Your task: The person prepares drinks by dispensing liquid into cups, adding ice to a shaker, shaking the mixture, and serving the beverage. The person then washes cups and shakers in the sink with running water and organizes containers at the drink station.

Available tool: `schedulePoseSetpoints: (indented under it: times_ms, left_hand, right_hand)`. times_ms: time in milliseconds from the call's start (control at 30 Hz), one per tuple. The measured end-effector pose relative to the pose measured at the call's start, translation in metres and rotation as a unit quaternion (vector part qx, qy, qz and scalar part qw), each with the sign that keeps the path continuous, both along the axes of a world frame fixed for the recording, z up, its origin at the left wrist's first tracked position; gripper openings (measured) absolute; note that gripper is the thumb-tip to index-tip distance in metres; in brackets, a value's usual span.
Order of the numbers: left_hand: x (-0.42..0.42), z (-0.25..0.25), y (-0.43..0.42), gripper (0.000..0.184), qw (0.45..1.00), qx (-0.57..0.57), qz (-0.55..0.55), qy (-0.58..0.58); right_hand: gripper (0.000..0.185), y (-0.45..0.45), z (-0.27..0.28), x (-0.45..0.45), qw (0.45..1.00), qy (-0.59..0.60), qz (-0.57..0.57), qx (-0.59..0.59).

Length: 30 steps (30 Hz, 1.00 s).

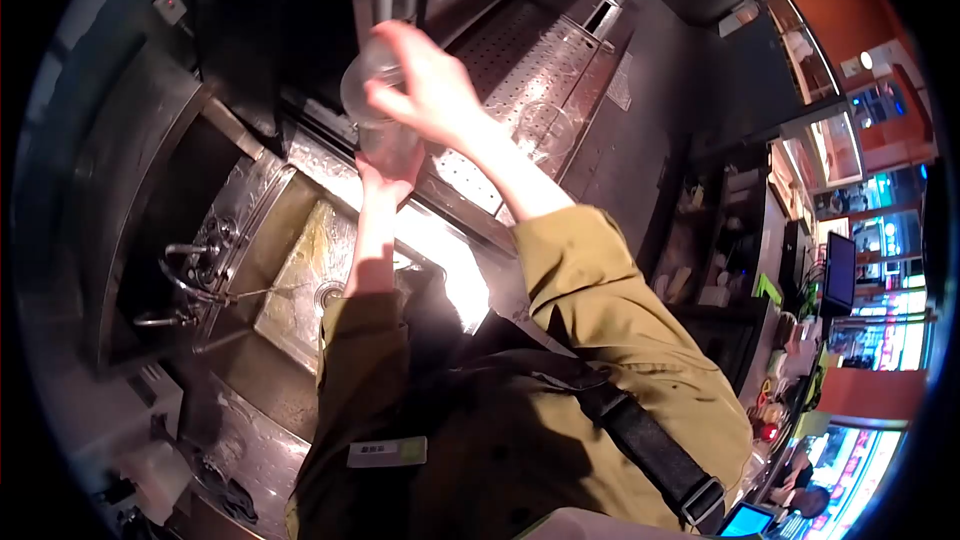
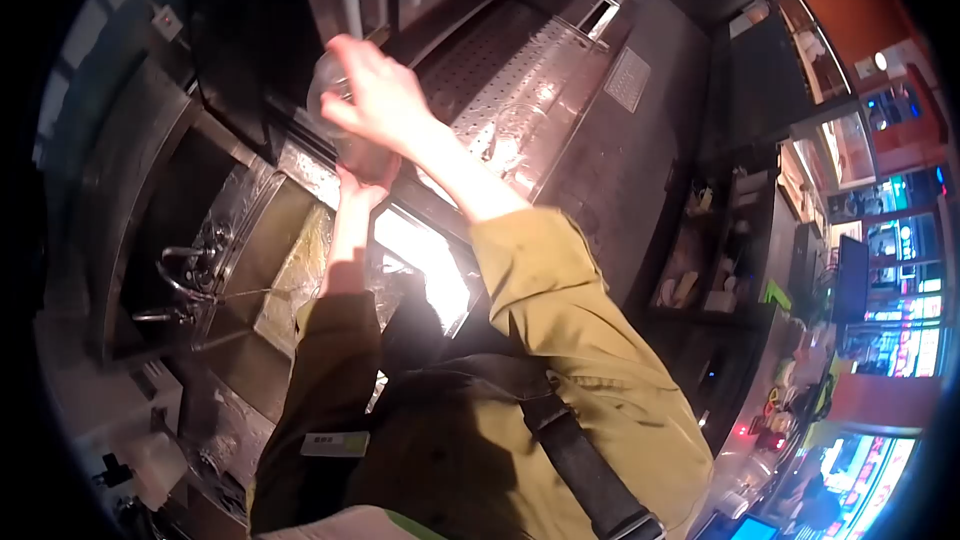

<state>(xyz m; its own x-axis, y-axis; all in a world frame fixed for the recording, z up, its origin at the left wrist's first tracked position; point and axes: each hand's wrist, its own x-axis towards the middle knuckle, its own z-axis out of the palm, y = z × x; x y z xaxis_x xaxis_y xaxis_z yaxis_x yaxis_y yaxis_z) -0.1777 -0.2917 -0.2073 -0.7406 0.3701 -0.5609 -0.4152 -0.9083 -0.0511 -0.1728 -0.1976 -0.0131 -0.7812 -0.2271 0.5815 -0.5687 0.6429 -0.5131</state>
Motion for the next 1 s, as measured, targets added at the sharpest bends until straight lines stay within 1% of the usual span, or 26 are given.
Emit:
schedulePoseSetpoints:
  times_ms: [33, 100, 133, 167, 233, 267, 300, 367, 400, 433, 500, 533, 600, 633, 667, 700, 733, 767, 800, 833, 867, 900, 933, 967, 1000]
  left_hand:
    - [-0.012, -0.025, 0.001, 0.068, 0.999, 0.033, -0.009, 0.039]
    - [-0.014, -0.018, 0.001, 0.071, 0.994, 0.088, -0.021, -0.067]
    - [-0.017, -0.014, 0.001, 0.072, 0.986, 0.117, -0.022, -0.12]
    - [-0.022, -0.014, 0.002, 0.073, 0.981, 0.139, -0.017, -0.137]
    - [-0.028, -0.015, 0.003, 0.075, 0.968, 0.18, 0.002, -0.174]
    - [-0.03, -0.018, 0.01, 0.072, 0.977, 0.143, 0.026, -0.153]
    - [-0.029, -0.02, 0.016, 0.071, 0.977, 0.155, 0.033, -0.143]
    - [-0.03, -0.023, 0.027, 0.068, 0.975, 0.181, 0.053, -0.115]
    - [-0.031, -0.021, 0.032, 0.065, 0.978, 0.158, 0.069, -0.116]
    - [-0.031, -0.018, 0.037, 0.062, 0.983, 0.108, 0.106, -0.102]
    - [-0.032, -0.028, 0.042, 0.061, 0.977, 0.083, 0.181, -0.072]
    - [-0.03, -0.031, 0.043, 0.061, 0.972, 0.085, 0.203, -0.078]
    - [-0.021, -0.034, 0.051, 0.062, 0.964, 0.087, 0.233, -0.098]
    - [-0.013, -0.027, 0.056, 0.063, 0.959, 0.087, 0.246, -0.11]
    - [0.001, -0.016, 0.061, 0.064, 0.955, 0.086, 0.254, -0.124]
    - [0.013, -0.01, 0.063, 0.064, 0.953, 0.084, 0.255, -0.137]
    - [0.032, -0.014, 0.057, 0.064, 0.956, 0.018, 0.268, -0.122]
    - [0.054, -0.021, 0.052, 0.063, 0.957, -0.044, 0.269, -0.105]
    - [0.078, -0.006, 0.055, 0.059, 0.946, -0.098, 0.295, -0.091]
    - [0.103, -0.01, 0.05, 0.053, 0.927, -0.154, 0.329, -0.091]
    - [0.133, -0.017, 0.046, 0.045, 0.911, -0.235, 0.335, -0.06]
    - [0.153, -0.004, 0.059, 0.039, 0.856, -0.343, 0.369, -0.121]
    - [0.174, -0.009, 0.066, 0.032, 0.814, -0.406, 0.395, -0.123]
    - [0.196, -0.014, 0.076, 0.029, 0.799, -0.433, 0.41, -0.078]
    - [0.203, -0.009, 0.099, 0.027, 0.751, -0.45, 0.463, -0.135]
  right_hand:
    - [0.056, 0.002, -0.005, -0.01, 0.997, -0.054, 0.053, 0.019]
    - [0.06, 0.014, -0.024, -0.028, 0.99, -0.063, 0.125, 0.031]
    - [0.066, 0.029, -0.035, -0.045, 0.974, -0.121, 0.193, 0.015]
    - [0.065, 0.047, -0.007, -0.043, 0.97, -0.143, 0.191, 0.045]
    - [0.064, 0.095, -0.023, -0.084, 0.957, -0.227, 0.177, -0.047]
    - [0.062, 0.118, -0.037, -0.102, 0.951, -0.232, 0.16, 0.129]
    - [0.06, 0.136, -0.056, -0.117, 0.918, -0.222, 0.14, 0.299]
    - [0.055, 0.159, -0.112, -0.123, 0.887, -0.145, 0.227, 0.375]
    - [0.053, 0.167, -0.146, -0.128, 0.902, -0.106, 0.254, 0.333]
    - [0.051, 0.175, -0.179, -0.131, 0.91, -0.073, 0.286, 0.291]
    - [0.045, 0.18, -0.22, -0.145, 0.923, -0.099, 0.271, 0.253]
    - [0.04, 0.179, -0.204, -0.148, 0.917, -0.128, 0.242, 0.29]
    - [0.039, 0.174, -0.174, -0.148, 0.953, -0.071, 0.238, 0.173]
    - [0.038, 0.175, -0.159, -0.151, 0.966, -0.044, 0.227, 0.114]
    - [0.038, 0.159, -0.151, -0.153, 0.961, 0.002, 0.26, 0.097]
    - [0.039, 0.143, -0.154, -0.153, 0.945, -0.003, 0.289, 0.152]
    - [0.04, 0.127, -0.156, -0.157, 0.928, -0.007, 0.309, 0.209]
    - [0.041, 0.112, -0.193, -0.167, 0.923, 0.091, 0.34, 0.156]
    - [0.041, 0.115, -0.171, -0.159, 0.926, 0.002, 0.348, 0.146]
    - [0.041, 0.111, -0.178, -0.159, 0.931, -0.031, 0.338, 0.13]
    - [0.043, 0.108, -0.189, -0.161, 0.936, -0.01, 0.335, 0.106]
    - [0.045, 0.108, -0.201, -0.162, 0.939, 0.009, 0.333, 0.082]
    - [0.047, 0.111, -0.206, -0.164, 0.944, -0.022, 0.316, 0.086]
    - [0.049, 0.119, -0.206, -0.167, 0.948, -0.054, 0.302, 0.089]
    - [0.052, 0.137, -0.193, -0.175, 0.94, -0.156, 0.291, 0.087]
